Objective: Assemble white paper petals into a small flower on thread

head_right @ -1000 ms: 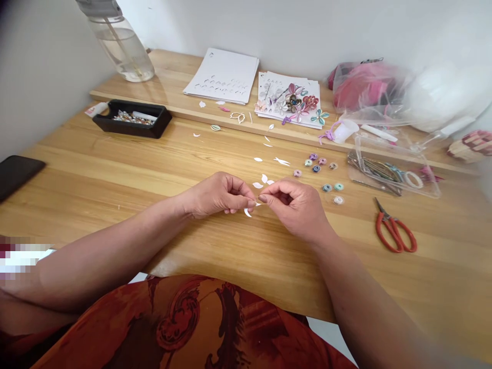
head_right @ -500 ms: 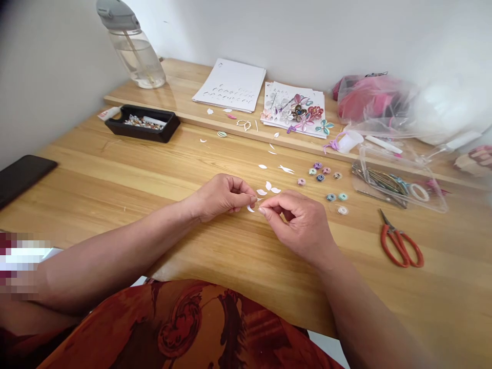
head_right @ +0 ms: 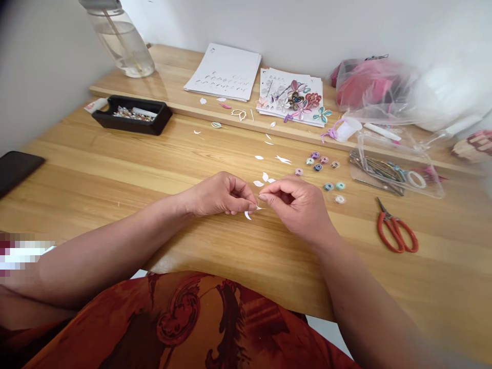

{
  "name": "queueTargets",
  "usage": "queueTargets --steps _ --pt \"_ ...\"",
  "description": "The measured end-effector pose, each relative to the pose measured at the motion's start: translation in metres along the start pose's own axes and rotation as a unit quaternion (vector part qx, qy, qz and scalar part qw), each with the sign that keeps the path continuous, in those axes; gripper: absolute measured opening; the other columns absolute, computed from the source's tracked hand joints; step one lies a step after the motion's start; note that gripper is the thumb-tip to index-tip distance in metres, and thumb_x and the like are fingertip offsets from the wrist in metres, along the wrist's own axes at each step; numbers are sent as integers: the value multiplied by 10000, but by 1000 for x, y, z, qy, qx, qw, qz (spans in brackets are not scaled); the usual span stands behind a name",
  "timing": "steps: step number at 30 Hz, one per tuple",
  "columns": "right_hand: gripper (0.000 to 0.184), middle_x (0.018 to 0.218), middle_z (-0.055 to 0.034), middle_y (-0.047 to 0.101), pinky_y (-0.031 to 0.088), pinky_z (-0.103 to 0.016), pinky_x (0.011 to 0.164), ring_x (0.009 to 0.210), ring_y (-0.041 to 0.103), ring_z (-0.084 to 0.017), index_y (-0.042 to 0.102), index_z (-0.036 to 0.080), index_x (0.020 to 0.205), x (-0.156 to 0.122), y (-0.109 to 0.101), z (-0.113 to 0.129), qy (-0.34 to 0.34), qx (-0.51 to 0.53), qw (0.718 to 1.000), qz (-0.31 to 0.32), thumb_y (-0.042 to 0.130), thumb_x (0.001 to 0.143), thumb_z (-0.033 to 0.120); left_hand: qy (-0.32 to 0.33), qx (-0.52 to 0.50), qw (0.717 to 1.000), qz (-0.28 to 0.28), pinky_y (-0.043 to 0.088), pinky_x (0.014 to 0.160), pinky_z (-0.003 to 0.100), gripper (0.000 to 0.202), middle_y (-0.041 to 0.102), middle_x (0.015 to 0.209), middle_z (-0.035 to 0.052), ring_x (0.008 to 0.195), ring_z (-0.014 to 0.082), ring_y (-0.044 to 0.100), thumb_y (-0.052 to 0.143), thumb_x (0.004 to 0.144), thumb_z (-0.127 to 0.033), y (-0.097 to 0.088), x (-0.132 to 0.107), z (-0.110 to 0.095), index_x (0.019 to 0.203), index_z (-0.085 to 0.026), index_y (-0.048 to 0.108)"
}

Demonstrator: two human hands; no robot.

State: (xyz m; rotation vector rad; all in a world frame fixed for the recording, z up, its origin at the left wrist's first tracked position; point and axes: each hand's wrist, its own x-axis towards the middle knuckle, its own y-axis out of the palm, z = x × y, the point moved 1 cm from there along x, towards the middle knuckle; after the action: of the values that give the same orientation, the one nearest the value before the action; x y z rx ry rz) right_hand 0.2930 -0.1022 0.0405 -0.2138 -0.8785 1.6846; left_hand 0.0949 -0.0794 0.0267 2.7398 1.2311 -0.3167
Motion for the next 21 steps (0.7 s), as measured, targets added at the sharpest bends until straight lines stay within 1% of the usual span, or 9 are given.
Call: queueTargets --steps 2,5,8,11,14,17,19,21 --pt "97 724 -13 661 378 -259 533 576 499 -114 727 191 808 0 1 -4 31 24 999 2 694 836 277 -2 -19 1000 -7 353 484 168 95 633 650 -8 506 39 450 682 738 -220 1 0 -1 757 -130 706" --pt "137 672 -10 648 352 -245 491 537 473 -107 722 177 814 -1 4 -7 77 53 995 22 680 837 306 3 -52 998 -37 350 475 169 151 631 659 0 505 37 447 722 727 -268 1 2 -1 750 -121 697" --pt "156 615 5 602 303 -238 452 494 418 -95 715 176 812 -5 6 -3 82 49 994 43 660 847 317 2 -98 992 -82 343 464 175 198 615 635 -3 498 40 450 761 690 -291 1 4 0 749 -119 683" --pt "109 655 6 624 320 -244 464 497 425 -94 709 189 817 -7 8 4 39 12 999 34 640 856 264 7 -119 984 -132 330 457 177 181 595 609 -13 491 41 447 756 676 -270 1 7 2 729 -120 670" --pt "90 709 2 653 376 -257 516 536 485 -105 702 206 826 -8 10 11 -30 -40 999 14 619 861 196 20 -92 983 -156 325 460 178 158 612 626 -8 494 40 438 731 683 -261 0 8 4 715 -119 671" --pt "105 737 -2 662 407 -274 560 588 531 -123 692 219 835 -8 10 15 -86 -78 993 0 609 865 164 20 -35 985 -170 325 472 176 145 618 629 -13 505 45 449 712 693 -255 1 7 4 740 -122 680" --pt "110 775 -9 672 420 -285 586 633 557 -137 689 228 846 -8 9 16 -104 -91 990 -2 609 865 156 26 13 985 -169 352 504 174 145 636 658 -6 548 57 493 710 696 -255 1 6 5 753 -124 684" --pt "115 785 -13 671 426 -295 606 665 571 -149 690 238 849 -8 7 17 -112 -97 989 -3 612 865 154 39 54 986 -154 388 548 179 139 663 710 9 604 73 536 702 704 -252 2 5 4 759 -125 690"
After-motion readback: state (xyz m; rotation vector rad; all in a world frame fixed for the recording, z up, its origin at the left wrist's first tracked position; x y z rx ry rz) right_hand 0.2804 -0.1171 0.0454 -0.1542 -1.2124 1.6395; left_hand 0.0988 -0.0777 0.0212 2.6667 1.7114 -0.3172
